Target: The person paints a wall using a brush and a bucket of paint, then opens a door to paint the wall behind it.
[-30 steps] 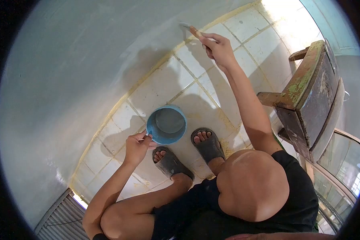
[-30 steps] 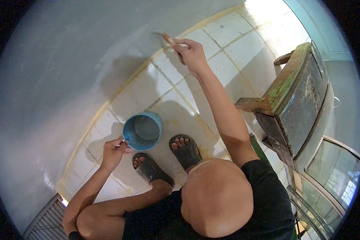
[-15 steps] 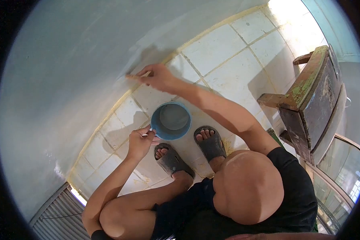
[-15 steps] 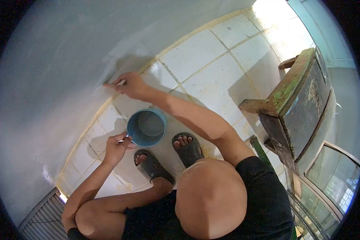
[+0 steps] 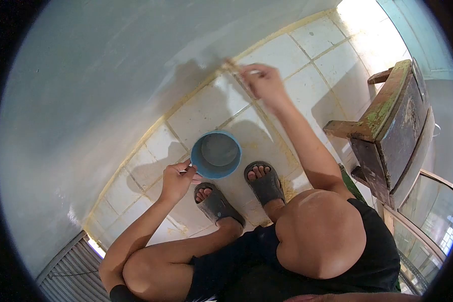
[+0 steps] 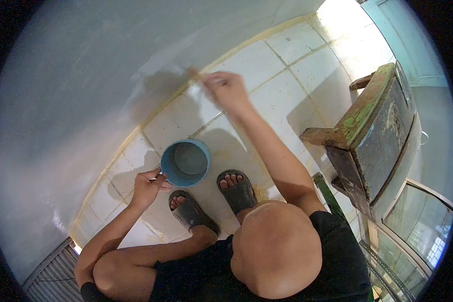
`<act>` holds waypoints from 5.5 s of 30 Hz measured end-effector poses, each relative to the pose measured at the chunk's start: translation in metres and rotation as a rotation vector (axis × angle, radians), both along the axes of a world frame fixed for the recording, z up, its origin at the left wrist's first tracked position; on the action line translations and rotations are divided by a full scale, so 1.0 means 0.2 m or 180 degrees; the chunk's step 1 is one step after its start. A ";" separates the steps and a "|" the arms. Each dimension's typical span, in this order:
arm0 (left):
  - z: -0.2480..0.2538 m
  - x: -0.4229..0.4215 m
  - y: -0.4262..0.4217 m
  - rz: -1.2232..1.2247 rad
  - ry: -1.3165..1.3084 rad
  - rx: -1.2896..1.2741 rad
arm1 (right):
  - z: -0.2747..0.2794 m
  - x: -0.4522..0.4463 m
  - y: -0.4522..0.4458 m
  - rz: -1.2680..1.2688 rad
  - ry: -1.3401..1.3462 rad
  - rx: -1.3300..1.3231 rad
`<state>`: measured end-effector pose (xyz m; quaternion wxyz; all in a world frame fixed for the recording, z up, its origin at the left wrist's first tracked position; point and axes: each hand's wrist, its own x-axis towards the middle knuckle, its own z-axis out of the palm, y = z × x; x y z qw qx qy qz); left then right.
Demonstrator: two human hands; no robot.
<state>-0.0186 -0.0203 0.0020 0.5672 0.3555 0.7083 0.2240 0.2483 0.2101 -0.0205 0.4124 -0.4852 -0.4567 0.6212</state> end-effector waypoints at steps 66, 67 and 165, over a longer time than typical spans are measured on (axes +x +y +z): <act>-0.04 0.00 -0.02 -0.0029 0.0183 0.0048 | 0.11 0.20 0.46 -0.2098 0.1309 0.0496; -0.04 0.00 -0.02 -0.0035 0.0178 0.0031 | 0.12 0.08 0.41 -0.2002 0.1307 0.0384; 0.01 0.02 -0.04 -0.0073 0.0145 -0.0120 | -0.43 -0.29 -0.02 0.1148 -0.0422 0.0637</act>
